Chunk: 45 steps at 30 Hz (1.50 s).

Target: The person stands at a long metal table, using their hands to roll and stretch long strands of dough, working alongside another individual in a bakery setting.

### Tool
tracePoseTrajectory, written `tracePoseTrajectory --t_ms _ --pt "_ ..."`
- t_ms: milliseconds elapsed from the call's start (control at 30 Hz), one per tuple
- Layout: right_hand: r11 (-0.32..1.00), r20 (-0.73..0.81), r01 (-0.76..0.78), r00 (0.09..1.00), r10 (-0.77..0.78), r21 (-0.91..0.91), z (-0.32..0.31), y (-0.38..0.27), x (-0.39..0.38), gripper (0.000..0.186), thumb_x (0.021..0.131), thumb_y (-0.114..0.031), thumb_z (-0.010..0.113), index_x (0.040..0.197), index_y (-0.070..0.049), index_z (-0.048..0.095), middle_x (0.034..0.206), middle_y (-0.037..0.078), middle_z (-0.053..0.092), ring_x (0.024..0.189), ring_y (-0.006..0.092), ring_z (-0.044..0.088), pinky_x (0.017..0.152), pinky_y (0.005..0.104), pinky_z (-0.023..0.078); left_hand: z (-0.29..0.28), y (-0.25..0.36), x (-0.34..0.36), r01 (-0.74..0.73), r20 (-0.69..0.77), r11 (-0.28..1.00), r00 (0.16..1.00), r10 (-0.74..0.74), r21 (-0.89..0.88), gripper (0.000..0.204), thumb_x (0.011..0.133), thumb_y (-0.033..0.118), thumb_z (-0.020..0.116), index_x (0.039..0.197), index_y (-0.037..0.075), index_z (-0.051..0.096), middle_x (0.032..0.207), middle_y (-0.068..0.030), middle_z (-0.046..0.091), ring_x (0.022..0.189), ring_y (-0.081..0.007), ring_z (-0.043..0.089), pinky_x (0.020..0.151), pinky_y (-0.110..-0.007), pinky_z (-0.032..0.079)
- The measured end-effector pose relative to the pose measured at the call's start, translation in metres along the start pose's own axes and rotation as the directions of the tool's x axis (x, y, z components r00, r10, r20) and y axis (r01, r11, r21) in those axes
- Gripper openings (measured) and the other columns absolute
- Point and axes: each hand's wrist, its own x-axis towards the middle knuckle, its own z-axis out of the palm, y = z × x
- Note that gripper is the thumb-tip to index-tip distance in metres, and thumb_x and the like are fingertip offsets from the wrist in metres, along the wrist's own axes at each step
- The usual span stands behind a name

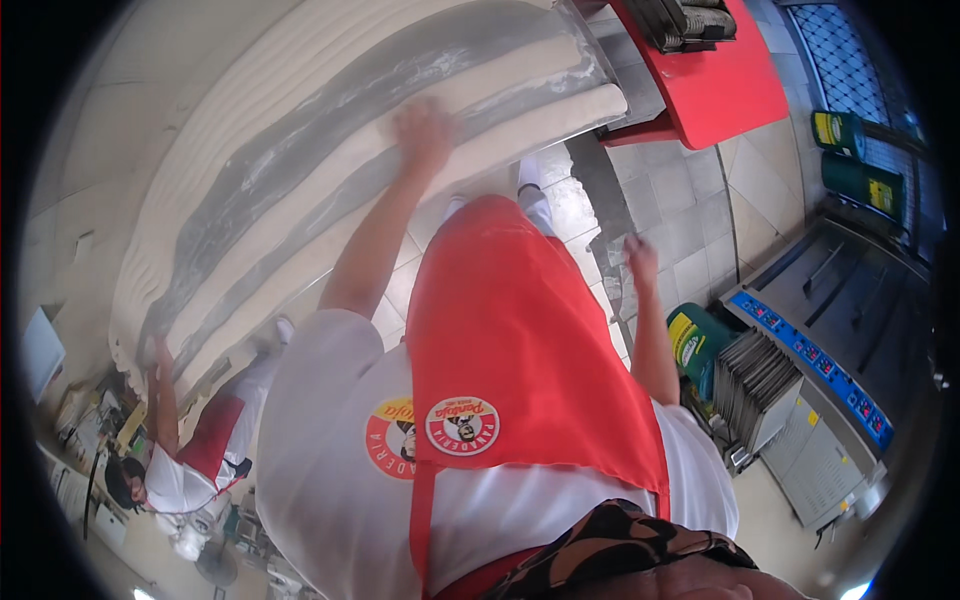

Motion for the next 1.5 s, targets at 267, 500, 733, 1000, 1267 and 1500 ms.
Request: tracePoseTrajectory --t_ms 267,500,733,1000,1267,1500 --pt "0.672 -0.070 0.717 0.672 -0.737 -0.186 0.023 -0.312 0.219 0.049 0.093 -0.032 0.068 0.126 0.004 0.061 0.111 0.022 0.070 0.102 0.0374 0.070 0.092 0.0444 0.054 0.008 0.081 0.085 0.123 0.216 0.988 0.971 -0.102 -0.090 0.084 0.085 0.068 0.067 0.148 0.014 0.050 0.147 -0.0165 0.050 0.139 -0.0386 0.043 0.113 -0.061 0.030" --pt "0.779 0.104 0.626 0.777 -0.621 -0.028 0.066 -0.373 0.233 0.065 0.090 -0.043 0.068 0.133 0.003 0.053 0.112 0.025 0.069 0.104 0.0439 0.068 0.093 0.0477 0.053 0.051 0.179 0.160 0.062 0.150 0.969 0.988 -0.026 -0.239 0.089 0.078 0.053 0.078 0.149 0.011 0.044 0.147 -0.0122 0.047 0.141 -0.0357 0.040 0.114 -0.061 0.029" --pt "0.770 0.034 0.592 0.798 -0.602 -0.239 0.048 -0.404 0.227 0.050 0.096 -0.049 0.064 0.116 -0.003 0.065 0.090 0.024 0.074 0.090 0.0439 0.072 0.081 0.0496 0.056 0.074 0.208 0.172 0.166 0.165 0.919 0.980 -0.113 -0.357 0.070 0.076 0.026 0.079 0.136 0.002 0.049 0.135 -0.0188 0.052 0.129 -0.0371 0.049 0.105 -0.056 0.038" --pt "0.406 -0.201 0.891 0.367 -0.908 -0.206 -0.168 -0.492 0.232 0.036 0.087 -0.031 0.083 0.111 -0.005 0.075 0.093 0.011 0.074 0.082 0.0175 0.070 0.078 0.0324 0.055 0.041 0.049 0.077 0.090 0.085 0.991 0.993 -0.082 -0.095 0.077 0.064 0.017 0.085 0.131 0.001 0.051 0.123 -0.0185 0.058 0.119 -0.0394 0.055 0.101 -0.051 0.043" --pt "0.508 -0.355 0.759 0.644 -0.678 0.406 -0.257 -0.526 0.176 0.027 0.094 -0.015 0.077 0.115 0.000 0.073 0.101 0.003 0.073 0.093 0.0099 0.068 0.084 0.0245 0.054 -0.035 -0.077 -0.028 0.245 0.087 0.911 0.954 -0.288 0.332 0.026 0.089 0.015 0.056 0.113 0.008 0.060 0.112 -0.0128 0.060 0.112 -0.0337 0.057 0.097 -0.052 0.044" --pt "0.638 0.209 0.725 0.687 -0.696 -0.257 -0.069 -0.385 0.257 0.050 0.095 -0.038 0.071 0.126 0.001 0.065 0.110 0.020 0.072 0.105 0.0338 0.069 0.092 0.0386 0.054 -0.064 -0.052 0.002 0.282 0.226 0.937 0.918 -0.326 0.204 0.082 0.075 0.049 0.084 0.140 0.011 0.052 0.137 -0.0134 0.056 0.132 -0.0355 0.049 0.109 -0.052 0.039"
